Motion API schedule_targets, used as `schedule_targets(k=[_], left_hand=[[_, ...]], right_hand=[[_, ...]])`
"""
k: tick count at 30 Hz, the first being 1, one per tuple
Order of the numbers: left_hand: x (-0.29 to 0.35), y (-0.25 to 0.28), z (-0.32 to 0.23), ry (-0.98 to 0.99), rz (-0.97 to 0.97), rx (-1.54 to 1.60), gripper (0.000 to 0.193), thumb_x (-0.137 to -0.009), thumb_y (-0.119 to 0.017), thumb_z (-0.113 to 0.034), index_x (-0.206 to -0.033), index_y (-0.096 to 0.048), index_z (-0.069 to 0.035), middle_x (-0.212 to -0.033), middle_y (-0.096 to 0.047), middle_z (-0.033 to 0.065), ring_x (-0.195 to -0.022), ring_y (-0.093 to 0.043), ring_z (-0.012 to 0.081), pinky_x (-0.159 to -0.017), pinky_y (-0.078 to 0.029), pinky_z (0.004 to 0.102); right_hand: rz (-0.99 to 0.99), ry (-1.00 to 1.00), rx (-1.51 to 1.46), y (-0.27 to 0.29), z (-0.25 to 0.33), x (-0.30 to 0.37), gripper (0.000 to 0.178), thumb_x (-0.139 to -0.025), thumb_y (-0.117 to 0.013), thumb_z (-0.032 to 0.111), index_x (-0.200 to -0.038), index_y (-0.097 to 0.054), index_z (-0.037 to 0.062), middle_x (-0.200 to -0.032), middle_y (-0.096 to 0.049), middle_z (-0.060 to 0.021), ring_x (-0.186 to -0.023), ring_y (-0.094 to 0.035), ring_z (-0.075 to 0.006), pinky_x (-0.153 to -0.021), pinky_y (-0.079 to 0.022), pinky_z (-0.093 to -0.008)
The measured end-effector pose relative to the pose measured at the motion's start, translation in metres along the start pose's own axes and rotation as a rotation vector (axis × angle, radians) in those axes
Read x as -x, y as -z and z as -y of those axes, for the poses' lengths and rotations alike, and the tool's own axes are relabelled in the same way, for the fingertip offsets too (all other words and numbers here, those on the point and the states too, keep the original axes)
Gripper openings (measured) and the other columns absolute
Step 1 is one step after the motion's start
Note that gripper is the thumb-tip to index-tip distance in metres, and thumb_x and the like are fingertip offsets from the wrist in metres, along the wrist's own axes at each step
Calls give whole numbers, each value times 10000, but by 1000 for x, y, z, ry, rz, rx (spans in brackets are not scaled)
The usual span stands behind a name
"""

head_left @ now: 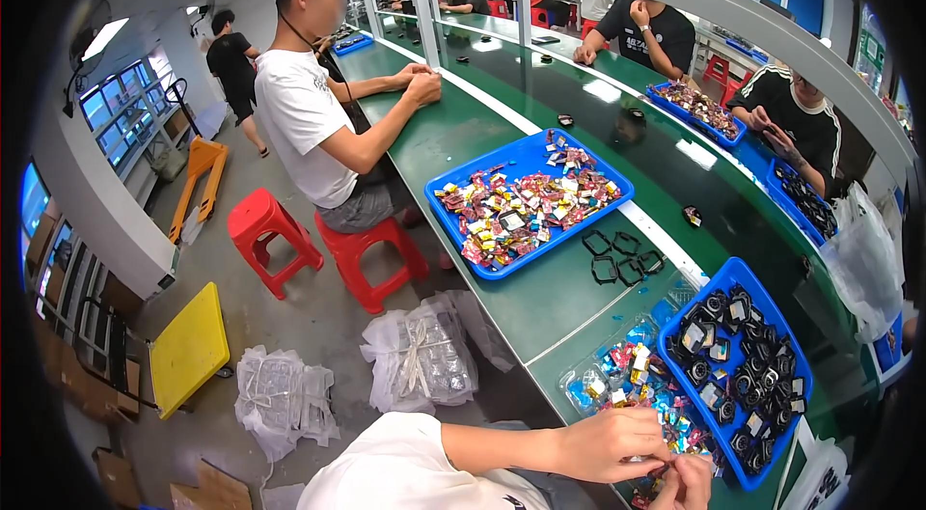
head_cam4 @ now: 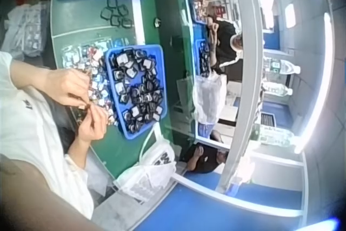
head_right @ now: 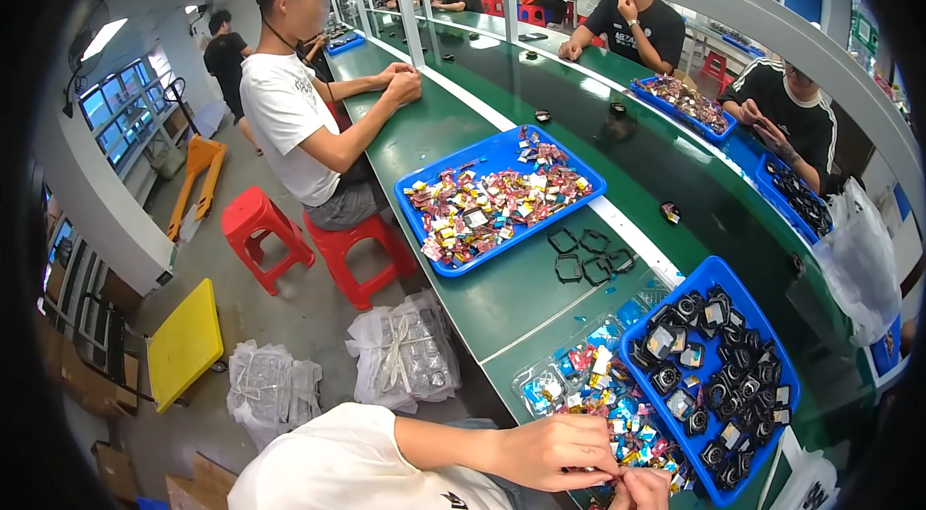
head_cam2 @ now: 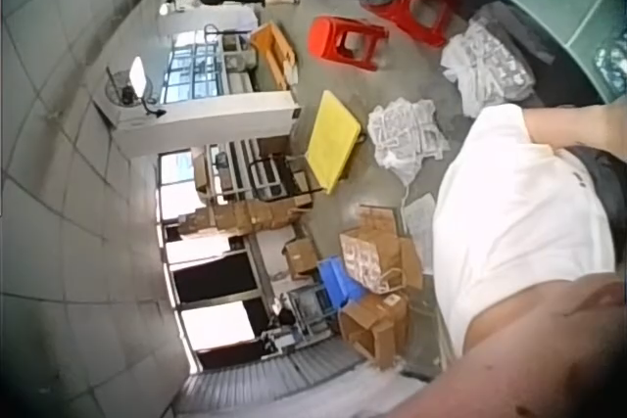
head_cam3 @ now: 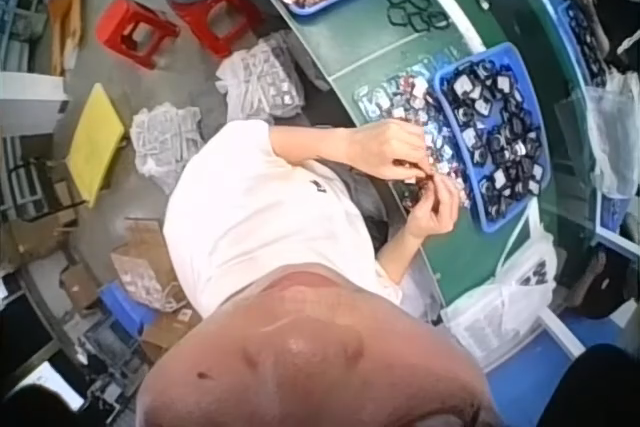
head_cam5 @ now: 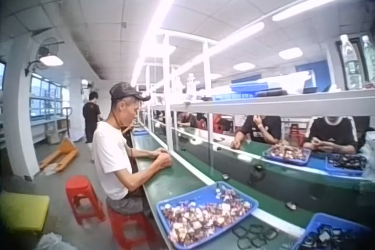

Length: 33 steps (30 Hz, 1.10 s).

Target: Assembling small electronic components, specifically connecting colorful wires or batteries to a small screen housing at a factory assembly line.

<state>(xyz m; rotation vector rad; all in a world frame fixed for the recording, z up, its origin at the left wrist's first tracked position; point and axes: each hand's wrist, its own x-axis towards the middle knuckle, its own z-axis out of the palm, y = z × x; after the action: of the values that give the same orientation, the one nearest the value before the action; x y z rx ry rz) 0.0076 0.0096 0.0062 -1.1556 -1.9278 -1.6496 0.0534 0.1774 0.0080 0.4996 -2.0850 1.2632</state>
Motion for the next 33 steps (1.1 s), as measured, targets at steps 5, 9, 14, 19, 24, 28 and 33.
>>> schedule_targets(k=[5,9,14,19,24,28,33], left_hand=[[0,10,-7,268,164,153,83,-787,-655,-80,-817,-644,-4,-699,-570,64,-717,-536,210,-617,-435,325],[-3,15,-5,340,296,322,93,-807,-674,-80,-854,-655,-3,-773,-612,75,-749,-581,215,-658,-465,330],[1,24,-11,428,294,315,69,-782,-715,-50,-835,-696,-10,-784,-657,66,-717,-596,165,-618,-467,288],[-4,17,-6,493,315,337,67,-751,-730,-19,-806,-697,3,-758,-672,79,-686,-611,153,-606,-471,269],[-3,12,-3,477,324,546,52,-756,-719,-13,-788,-678,-4,-764,-667,56,-681,-587,126,-637,-460,281],[2,9,-3,536,141,472,56,-748,-705,21,-792,-672,12,-770,-647,87,-719,-594,137,-658,-463,252],[12,3,5,452,-60,400,56,-734,-694,29,-777,-660,18,-767,-641,89,-712,-589,153,-657,-456,264]], right_hand=[[-10,-43,-65,3,-1,5,109,-721,-679,-71,-824,-654,-45,-782,-630,-144,-699,-584,-268,-675,-486,-367],[72,-47,-311,12,-6,6,143,-726,-686,-56,-859,-649,-19,-757,-617,-143,-704,-580,-256,-670,-481,-359],[45,-168,-641,0,-18,11,158,-637,-708,-120,-745,-680,-9,-660,-646,-101,-570,-593,-214,-542,-462,-302],[157,-258,-770,7,-18,6,171,-704,-666,-151,-839,-658,-46,-768,-656,-140,-678,-600,-218,-616,-460,-320],[24,-346,-359,9,-10,3,132,-744,-672,-93,-858,-656,-28,-773,-648,-104,-686,-602,-161,-631,-475,-261],[90,-326,213,29,-8,-5,61,-755,-694,-10,-805,-665,9,-735,-651,-88,-583,-576,-155,-522,-449,-269],[245,-172,458,51,-22,-28,350,-751,-600,-34,-1093,-607,39,-909,-607,-143,-834,-585,-306,-729,-476,-377]])
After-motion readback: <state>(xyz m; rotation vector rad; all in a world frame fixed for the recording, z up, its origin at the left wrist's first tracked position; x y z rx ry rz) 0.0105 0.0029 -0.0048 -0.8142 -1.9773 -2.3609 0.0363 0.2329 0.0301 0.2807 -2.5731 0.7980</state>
